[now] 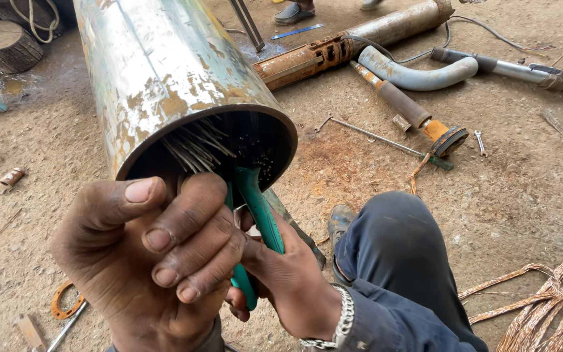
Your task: The person uses pliers to cut multiple wires protruding from the open end of a large metal cylinder. They repeatedly grasp bundles of wires and snip them close to the cylinder's rim, working methodically around the opening.
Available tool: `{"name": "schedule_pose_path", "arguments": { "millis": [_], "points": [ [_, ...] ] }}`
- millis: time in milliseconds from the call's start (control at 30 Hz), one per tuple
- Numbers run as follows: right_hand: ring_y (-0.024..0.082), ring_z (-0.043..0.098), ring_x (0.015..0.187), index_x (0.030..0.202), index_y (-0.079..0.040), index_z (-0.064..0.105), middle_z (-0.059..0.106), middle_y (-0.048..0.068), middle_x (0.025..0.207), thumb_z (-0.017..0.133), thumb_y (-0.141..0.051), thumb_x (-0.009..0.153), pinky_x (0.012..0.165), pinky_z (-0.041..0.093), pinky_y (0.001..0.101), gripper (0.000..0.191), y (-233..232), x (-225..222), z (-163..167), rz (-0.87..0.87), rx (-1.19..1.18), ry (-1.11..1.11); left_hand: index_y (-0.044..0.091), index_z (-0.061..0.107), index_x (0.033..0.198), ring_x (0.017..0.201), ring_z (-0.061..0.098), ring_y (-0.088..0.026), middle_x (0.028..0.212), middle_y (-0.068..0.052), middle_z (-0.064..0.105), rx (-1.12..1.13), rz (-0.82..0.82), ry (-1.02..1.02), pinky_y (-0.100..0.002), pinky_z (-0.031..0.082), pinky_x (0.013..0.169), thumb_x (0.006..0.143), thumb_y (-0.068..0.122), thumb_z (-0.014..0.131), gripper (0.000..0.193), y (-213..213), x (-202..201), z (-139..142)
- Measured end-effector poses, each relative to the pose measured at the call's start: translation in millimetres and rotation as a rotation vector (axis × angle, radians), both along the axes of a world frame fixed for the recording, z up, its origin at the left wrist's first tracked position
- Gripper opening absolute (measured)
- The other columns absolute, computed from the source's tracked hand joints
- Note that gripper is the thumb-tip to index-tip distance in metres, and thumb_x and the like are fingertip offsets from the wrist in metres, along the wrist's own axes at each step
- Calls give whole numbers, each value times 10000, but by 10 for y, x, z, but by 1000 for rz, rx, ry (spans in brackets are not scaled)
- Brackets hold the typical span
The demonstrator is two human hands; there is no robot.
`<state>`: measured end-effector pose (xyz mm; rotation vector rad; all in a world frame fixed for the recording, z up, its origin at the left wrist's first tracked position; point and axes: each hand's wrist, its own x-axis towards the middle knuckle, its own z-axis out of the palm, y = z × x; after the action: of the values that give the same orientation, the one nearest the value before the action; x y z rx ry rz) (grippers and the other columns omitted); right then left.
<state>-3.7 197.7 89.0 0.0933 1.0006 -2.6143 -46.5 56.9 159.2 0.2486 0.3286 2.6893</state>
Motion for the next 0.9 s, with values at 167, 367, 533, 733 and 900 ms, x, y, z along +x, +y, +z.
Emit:
{"name": "schedule_pose_path", "arguments": {
  "millis": [167, 367, 533, 733, 900],
  "points": [
    [119, 598, 555, 1242, -56, 457, 587, 62, 836, 646, -223, 1036, 449, 478, 267, 326, -86, 31, -121, -48, 12, 80, 22, 500, 746, 440, 483, -117, 658, -57, 514, -36, -31, 13, -251, 454, 385, 947, 148, 553, 243, -40, 24, 26],
    [119, 603, 664, 1211, -30, 462, 573, 56, 927, 686, -167, 1054, 538, 483, 269, 306, -199, 1, -327, -92, -72, 140, 19, 497, 700, 494, 527, -134, 669, -50, 503, -132, -52, -29, -284, 499, 437, 939, 174, 590, 300, -11, 49, 223],
    [66, 611, 724, 1392, -41, 487, 619, 56, 902, 649, -130, 1014, 599, 487, 231, 421, -360, 84, -567, -32, 58, 76, 47, 526, 705, 517, 524, -143, 647, -34, 515, -293, -208, 76, -320, 502, 491, 911, 188, 634, 272, 33, -56, 430],
    [60, 560, 952, 1566, -62, 345, 560, 23, 1113, 627, -75, 1031, 809, 468, 242, 604, 69, 547, -1116, 122, 418, 346, 81, 536, 632, 403, 409, -121, 592, -52, 480, -322, -20, -25, -269, 420, 375, 919, 163, 597, 305, 49, 18, 122],
    [131, 550, 538, 1550, -137, 310, 570, 85, 755, 642, -139, 949, 486, 453, 286, 687, 390, 720, -1599, 146, 225, -113, -45, 507, 1279, 401, 404, -104, 625, -96, 529, -656, 110, 167, -251, 342, 331, 862, 45, 571, 431, 212, -5, -190]
  ]
}}
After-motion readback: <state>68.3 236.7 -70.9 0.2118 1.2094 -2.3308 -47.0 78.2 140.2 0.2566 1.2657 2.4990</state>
